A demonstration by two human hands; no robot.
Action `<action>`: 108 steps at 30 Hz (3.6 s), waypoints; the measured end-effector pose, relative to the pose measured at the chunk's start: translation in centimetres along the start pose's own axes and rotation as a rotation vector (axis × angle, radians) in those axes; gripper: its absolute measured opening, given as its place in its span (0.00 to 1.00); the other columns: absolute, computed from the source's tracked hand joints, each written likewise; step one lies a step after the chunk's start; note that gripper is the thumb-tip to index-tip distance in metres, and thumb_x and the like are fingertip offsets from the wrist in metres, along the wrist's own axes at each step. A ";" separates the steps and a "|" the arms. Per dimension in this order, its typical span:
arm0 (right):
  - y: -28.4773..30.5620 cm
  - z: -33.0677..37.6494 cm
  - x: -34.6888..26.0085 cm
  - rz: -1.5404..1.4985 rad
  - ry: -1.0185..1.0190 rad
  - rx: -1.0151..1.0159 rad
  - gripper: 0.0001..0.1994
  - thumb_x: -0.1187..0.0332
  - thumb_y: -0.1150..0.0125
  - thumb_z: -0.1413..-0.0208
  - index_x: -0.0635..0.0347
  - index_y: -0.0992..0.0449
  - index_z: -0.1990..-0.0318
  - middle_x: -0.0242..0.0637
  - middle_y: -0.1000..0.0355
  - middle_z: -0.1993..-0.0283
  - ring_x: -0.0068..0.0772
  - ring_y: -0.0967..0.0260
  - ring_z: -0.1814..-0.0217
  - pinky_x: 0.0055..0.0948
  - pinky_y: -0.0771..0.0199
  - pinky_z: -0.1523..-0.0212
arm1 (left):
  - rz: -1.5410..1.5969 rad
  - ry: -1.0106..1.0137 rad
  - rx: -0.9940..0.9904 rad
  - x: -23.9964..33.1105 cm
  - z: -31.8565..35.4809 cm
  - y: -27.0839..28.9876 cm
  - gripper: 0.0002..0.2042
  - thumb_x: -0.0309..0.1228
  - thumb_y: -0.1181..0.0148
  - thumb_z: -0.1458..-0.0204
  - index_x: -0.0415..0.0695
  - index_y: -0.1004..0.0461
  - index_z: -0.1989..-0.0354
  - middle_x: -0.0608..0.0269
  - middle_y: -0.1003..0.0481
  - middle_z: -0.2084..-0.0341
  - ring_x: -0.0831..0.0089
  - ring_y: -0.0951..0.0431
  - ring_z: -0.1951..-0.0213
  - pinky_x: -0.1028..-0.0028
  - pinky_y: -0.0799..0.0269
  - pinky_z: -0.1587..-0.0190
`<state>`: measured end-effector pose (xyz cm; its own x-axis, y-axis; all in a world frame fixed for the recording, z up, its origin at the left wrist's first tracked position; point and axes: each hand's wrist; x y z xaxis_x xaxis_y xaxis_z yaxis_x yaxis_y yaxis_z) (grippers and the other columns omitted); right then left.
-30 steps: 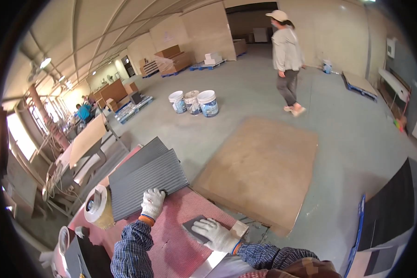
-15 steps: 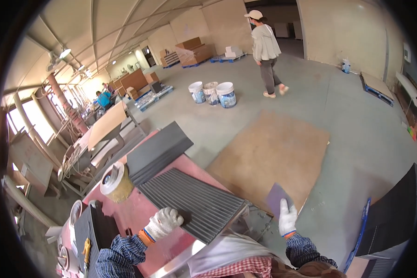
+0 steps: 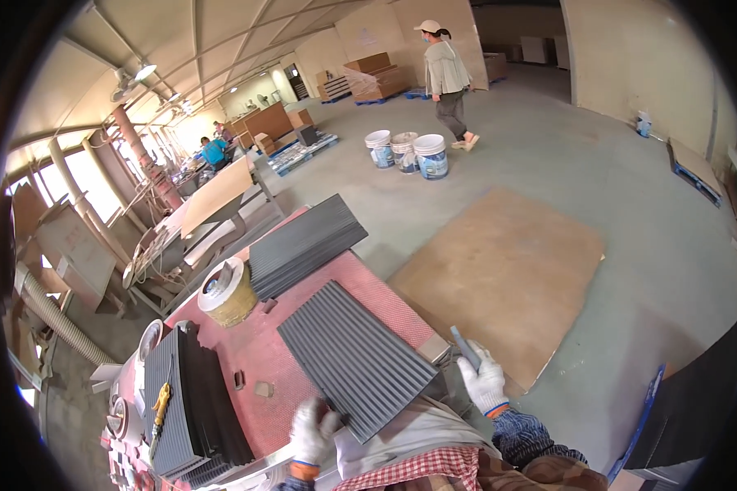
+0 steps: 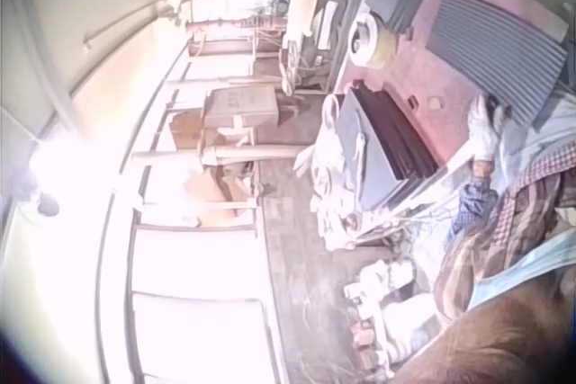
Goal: Sanding and cleaning corrugated black panels at a workbench using manual and powered tools.
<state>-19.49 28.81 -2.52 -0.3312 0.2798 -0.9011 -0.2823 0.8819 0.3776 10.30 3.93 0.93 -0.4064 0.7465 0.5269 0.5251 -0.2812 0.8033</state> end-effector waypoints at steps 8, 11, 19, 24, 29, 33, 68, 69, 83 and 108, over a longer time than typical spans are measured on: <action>-3.4 -0.1 -0.1 0.565 0.348 -0.115 0.32 0.51 0.38 0.44 0.59 0.32 0.36 0.48 0.34 0.33 0.55 0.35 0.34 0.49 0.39 0.33 | -0.290 -0.056 -0.146 3.7 3.1 -3.4 0.54 0.69 0.39 0.57 0.37 0.43 0.31 0.19 0.44 0.38 0.26 0.45 0.34 0.37 0.58 0.31; -3.5 0.0 -0.6 0.540 0.374 -0.140 0.29 0.52 0.40 0.44 0.58 0.30 0.38 0.48 0.32 0.35 0.54 0.36 0.33 0.49 0.42 0.31 | -0.304 -0.067 -0.150 3.5 3.8 -3.1 0.56 0.69 0.36 0.60 0.37 0.45 0.31 0.19 0.45 0.37 0.25 0.46 0.34 0.36 0.59 0.31; -2.9 2.5 -1.8 0.604 0.428 -0.289 0.27 0.53 0.43 0.42 0.57 0.29 0.38 0.45 0.31 0.35 0.50 0.36 0.32 0.49 0.45 0.29 | -0.274 -0.088 -0.078 1.9 3.8 -1.8 0.50 0.57 0.29 0.62 0.39 0.41 0.33 0.29 0.37 0.39 0.32 0.41 0.34 0.37 0.58 0.31; -2.9 4.0 -3.4 0.636 0.533 -0.353 0.27 0.55 0.41 0.44 0.63 0.28 0.40 0.47 0.30 0.37 0.49 0.38 0.32 0.53 0.50 0.29 | -0.271 -0.105 -0.073 -0.5 4.8 -0.3 0.43 0.54 0.29 0.58 0.38 0.34 0.37 0.35 0.32 0.41 0.38 0.37 0.35 0.41 0.51 0.31; -2.5 3.5 -3.6 0.574 0.526 -0.380 0.26 0.56 0.41 0.44 0.62 0.27 0.42 0.47 0.29 0.39 0.48 0.38 0.32 0.53 0.50 0.29 | -0.248 -0.116 -0.062 -0.5 4.6 -0.1 0.43 0.55 0.29 0.58 0.38 0.34 0.38 0.34 0.32 0.42 0.38 0.35 0.36 0.40 0.51 0.31; -2.1 2.1 -5.4 0.539 0.550 -0.334 0.26 0.56 0.40 0.44 0.61 0.28 0.41 0.47 0.30 0.38 0.49 0.38 0.33 0.55 0.50 0.29 | -0.188 -0.107 0.012 -0.6 5.2 -1.1 0.43 0.57 0.30 0.57 0.39 0.34 0.37 0.33 0.32 0.41 0.38 0.34 0.37 0.40 0.52 0.30; -12.9 -8.8 -3.5 0.701 0.674 -0.436 0.29 0.51 0.43 0.42 0.62 0.28 0.39 0.50 0.32 0.35 0.54 0.41 0.29 0.49 0.54 0.24 | -0.214 0.199 0.087 -4.0 -5.3 -1.7 0.36 0.52 0.42 0.44 0.31 0.32 0.39 0.39 0.33 0.38 0.45 0.40 0.32 0.53 0.54 0.27; -13.1 -8.8 -3.4 0.709 0.687 -0.433 0.29 0.51 0.43 0.42 0.62 0.28 0.39 0.50 0.32 0.35 0.54 0.41 0.29 0.49 0.55 0.24 | -0.216 0.209 0.097 -4.0 -5.3 -1.7 0.35 0.52 0.41 0.44 0.31 0.31 0.39 0.40 0.33 0.38 0.46 0.40 0.32 0.54 0.53 0.27; -13.3 -8.3 -3.0 0.383 0.578 -0.296 0.30 0.54 0.31 0.52 0.61 0.26 0.42 0.50 0.30 0.37 0.54 0.39 0.30 0.49 0.52 0.25 | -0.203 0.192 0.177 -4.6 -5.1 -2.5 0.33 0.50 0.40 0.45 0.32 0.30 0.41 0.41 0.30 0.40 0.44 0.37 0.34 0.51 0.51 0.29; -13.2 -8.3 -2.7 0.391 0.625 -0.281 0.31 0.56 0.31 0.53 0.60 0.27 0.41 0.50 0.30 0.37 0.54 0.38 0.31 0.50 0.50 0.25 | -0.220 0.183 0.188 -4.6 -5.2 -2.5 0.33 0.50 0.41 0.44 0.32 0.30 0.41 0.41 0.29 0.41 0.44 0.36 0.35 0.51 0.50 0.29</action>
<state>-22.35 13.22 -3.28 -0.8747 0.2107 -0.4365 -0.2304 0.6115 0.7569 6.98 -1.93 -2.08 -0.6433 0.6517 0.4017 0.5322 0.0034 0.8466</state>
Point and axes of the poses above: each hand's wrist, its own z-axis away from the middle knuckle, its own y-axis out of the back of the hand, x = y × z
